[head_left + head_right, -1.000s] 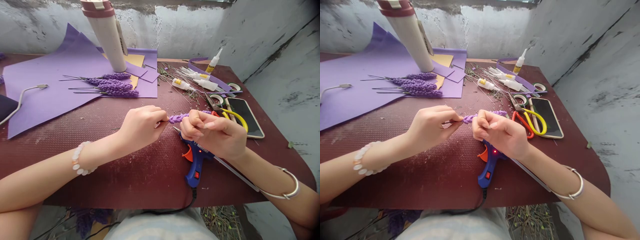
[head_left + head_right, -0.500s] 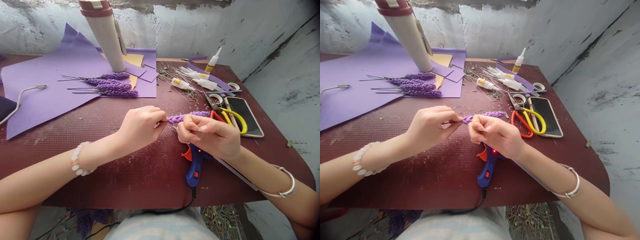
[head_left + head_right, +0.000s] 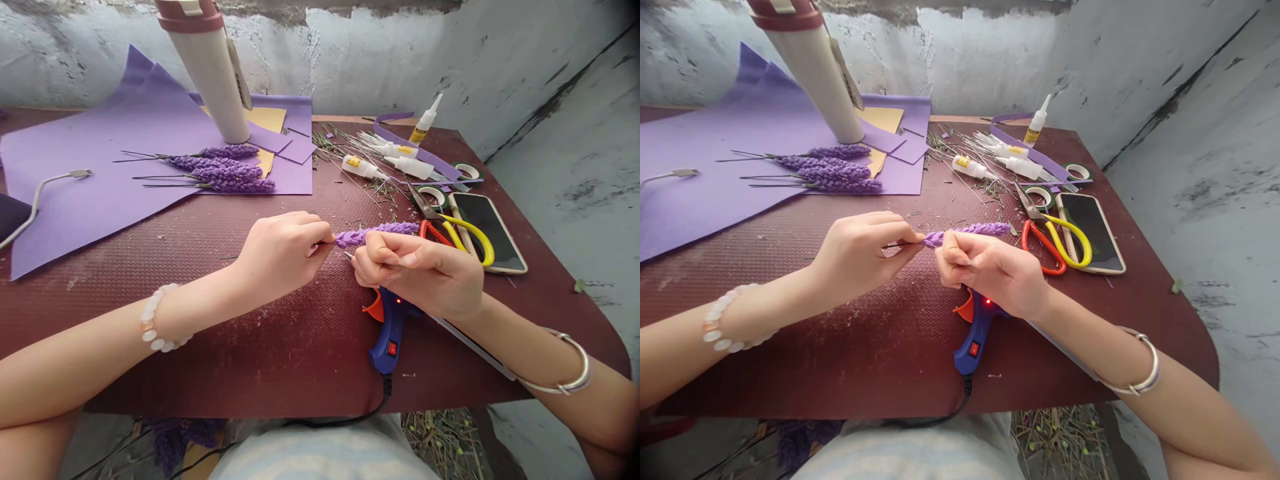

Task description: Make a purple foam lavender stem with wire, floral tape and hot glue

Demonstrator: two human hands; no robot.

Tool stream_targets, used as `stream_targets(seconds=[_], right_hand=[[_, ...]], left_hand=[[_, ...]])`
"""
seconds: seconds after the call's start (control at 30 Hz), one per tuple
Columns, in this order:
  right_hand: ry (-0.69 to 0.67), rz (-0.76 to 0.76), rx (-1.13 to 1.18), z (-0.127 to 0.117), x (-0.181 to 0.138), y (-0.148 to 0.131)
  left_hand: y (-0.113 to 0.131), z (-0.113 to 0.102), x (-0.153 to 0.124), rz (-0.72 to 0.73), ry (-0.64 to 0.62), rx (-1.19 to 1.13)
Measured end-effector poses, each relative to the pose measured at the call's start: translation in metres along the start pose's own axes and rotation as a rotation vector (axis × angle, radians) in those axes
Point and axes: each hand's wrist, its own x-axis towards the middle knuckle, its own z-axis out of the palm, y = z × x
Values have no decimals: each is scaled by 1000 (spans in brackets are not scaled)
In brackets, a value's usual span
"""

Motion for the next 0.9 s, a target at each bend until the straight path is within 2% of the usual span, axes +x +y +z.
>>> stream_targets(seconds=[0.4,0.9], right_hand=[[-70,11,-10,2,0,-2],[-54,77,42,5,-1,-3]], left_hand=[[0,1,0,-7,-2,-1],[0,1,0,-2,2,10]])
